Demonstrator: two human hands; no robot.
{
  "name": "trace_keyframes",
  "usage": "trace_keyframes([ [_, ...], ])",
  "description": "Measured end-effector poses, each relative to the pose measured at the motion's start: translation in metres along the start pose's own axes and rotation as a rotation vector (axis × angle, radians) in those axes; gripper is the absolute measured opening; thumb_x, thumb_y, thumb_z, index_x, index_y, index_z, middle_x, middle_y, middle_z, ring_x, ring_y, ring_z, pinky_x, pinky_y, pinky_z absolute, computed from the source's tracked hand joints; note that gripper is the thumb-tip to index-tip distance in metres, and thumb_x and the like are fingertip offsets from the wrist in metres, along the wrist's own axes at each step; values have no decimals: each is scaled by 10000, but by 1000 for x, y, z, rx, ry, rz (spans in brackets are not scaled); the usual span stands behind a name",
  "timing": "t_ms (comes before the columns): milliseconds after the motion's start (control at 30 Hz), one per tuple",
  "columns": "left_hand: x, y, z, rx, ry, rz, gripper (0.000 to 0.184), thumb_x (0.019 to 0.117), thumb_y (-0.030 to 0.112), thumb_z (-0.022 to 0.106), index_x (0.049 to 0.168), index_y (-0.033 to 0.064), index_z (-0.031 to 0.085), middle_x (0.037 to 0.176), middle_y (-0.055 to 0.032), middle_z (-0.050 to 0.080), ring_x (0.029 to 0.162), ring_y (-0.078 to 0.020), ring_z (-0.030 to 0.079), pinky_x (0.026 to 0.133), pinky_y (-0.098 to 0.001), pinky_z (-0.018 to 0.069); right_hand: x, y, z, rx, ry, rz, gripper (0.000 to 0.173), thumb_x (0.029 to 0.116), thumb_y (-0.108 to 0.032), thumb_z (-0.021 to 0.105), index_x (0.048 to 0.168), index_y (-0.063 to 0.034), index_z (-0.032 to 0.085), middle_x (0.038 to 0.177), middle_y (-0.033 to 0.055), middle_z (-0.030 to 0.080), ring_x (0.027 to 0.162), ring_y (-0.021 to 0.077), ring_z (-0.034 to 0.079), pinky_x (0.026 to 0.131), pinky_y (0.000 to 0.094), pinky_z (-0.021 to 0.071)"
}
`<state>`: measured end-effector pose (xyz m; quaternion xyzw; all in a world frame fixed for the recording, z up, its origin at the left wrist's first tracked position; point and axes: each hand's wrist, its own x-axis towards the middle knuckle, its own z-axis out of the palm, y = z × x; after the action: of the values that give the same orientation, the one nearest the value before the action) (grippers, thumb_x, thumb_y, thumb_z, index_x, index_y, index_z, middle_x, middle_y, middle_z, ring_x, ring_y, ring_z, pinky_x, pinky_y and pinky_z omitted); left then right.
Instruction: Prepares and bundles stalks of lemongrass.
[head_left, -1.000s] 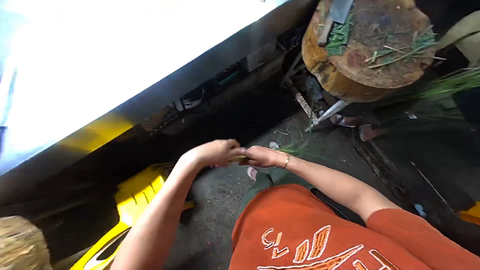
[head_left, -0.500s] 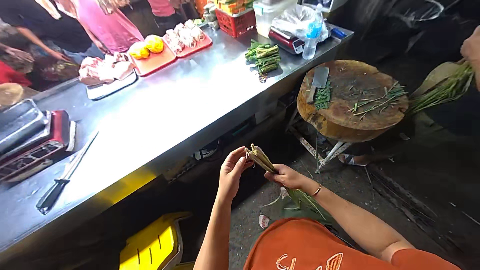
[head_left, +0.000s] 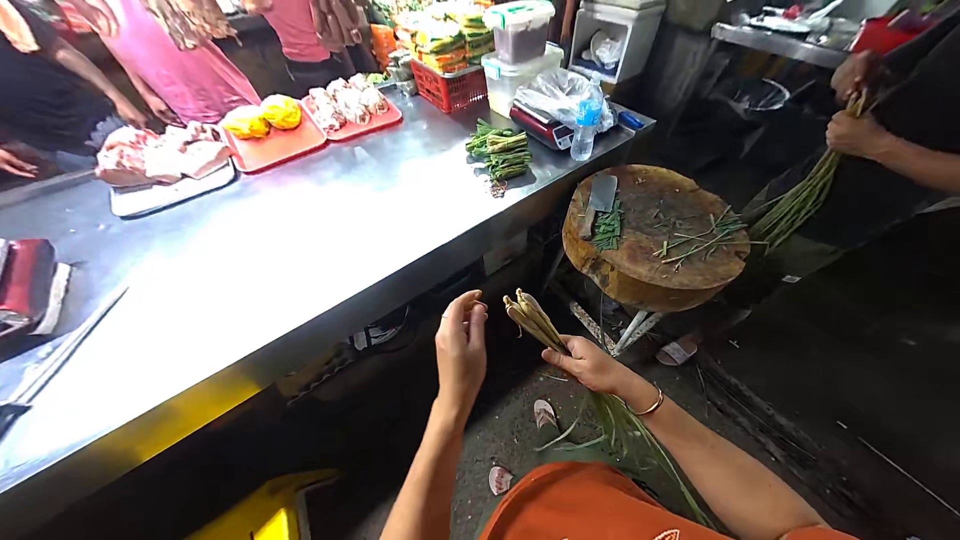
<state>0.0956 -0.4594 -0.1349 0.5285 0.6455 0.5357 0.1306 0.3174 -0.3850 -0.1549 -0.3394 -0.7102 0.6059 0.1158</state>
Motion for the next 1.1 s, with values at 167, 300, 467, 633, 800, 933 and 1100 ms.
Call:
trace_keyframes([
  [167, -1, 13, 27, 169, 23, 329, 228, 954, 202, 698, 1126, 61, 749, 1138, -162, 680, 1080, -279, 649, 944, -427, 539, -4, -4, -11, -288, 109, -4, 355, 1075, -358, 503, 1094, -23, 618, 794, 46, 551, 684, 135, 523, 670, 347, 465],
  [300, 9, 13, 38, 248, -27, 366, 143, 946, 179, 700, 1033, 86, 766, 1052, -116, 704, 1041, -273, 663, 945, -435, 535, -9, -9, -16, -414, 143, 48, 377, 1091, -363, 477, 1094, -6, 599, 812, 112, 576, 730, 234, 576, 711, 434, 493],
  [467, 14, 14, 48, 230, 5, 296, 148, 1001, 95, 604, 1006, -15, 703, 972, -152, 702, 958, -284, 692, 896, -422, 567, -13, -5, -23, -422, 170, 52, 382, 1089, -357, 486, 1112, 3, 613, 852, 123, 607, 774, 233, 600, 746, 428, 503],
  [633, 36, 0, 34, 145, 80, 29, 257, 977, 27, 632, 1223, -44, 639, 1167, -215, 670, 1070, -298, 674, 920, -450, 564, -11, 5, -31, -190, 132, 40, 361, 1077, -332, 512, 1150, 1, 629, 807, 48, 557, 681, 122, 503, 676, 325, 456],
  [800, 23, 0, 39, -134, -328, -152, 344, 1047, 119, 515, 1351, -30, 576, 1201, -143, 699, 1123, -190, 670, 990, -375, 538, -6, 7, -33, 239, 55, 54, 182, 1066, -255, 533, 981, -95, 558, 614, -95, 395, 463, 1, 339, 458, 172, 320],
  [933, 13, 10, 58, -400, -366, -166, 241, 1013, 99, 576, 1177, -62, 648, 1047, -85, 731, 1001, -113, 700, 945, -301, 567, 0, 8, -33, 356, 8, 42, 175, 1074, -237, 518, 945, -121, 539, 585, -102, 390, 443, -1, 337, 440, 168, 314],
  [1100, 15, 5, 58, -126, -182, -40, 507, 965, 176, 635, 1401, -48, 503, 1232, -168, 658, 1196, -223, 612, 1018, -392, 503, 4, 11, -34, 317, 8, 18, 185, 1067, -255, 534, 944, -118, 552, 601, -92, 410, 454, 4, 347, 447, 170, 315],
])
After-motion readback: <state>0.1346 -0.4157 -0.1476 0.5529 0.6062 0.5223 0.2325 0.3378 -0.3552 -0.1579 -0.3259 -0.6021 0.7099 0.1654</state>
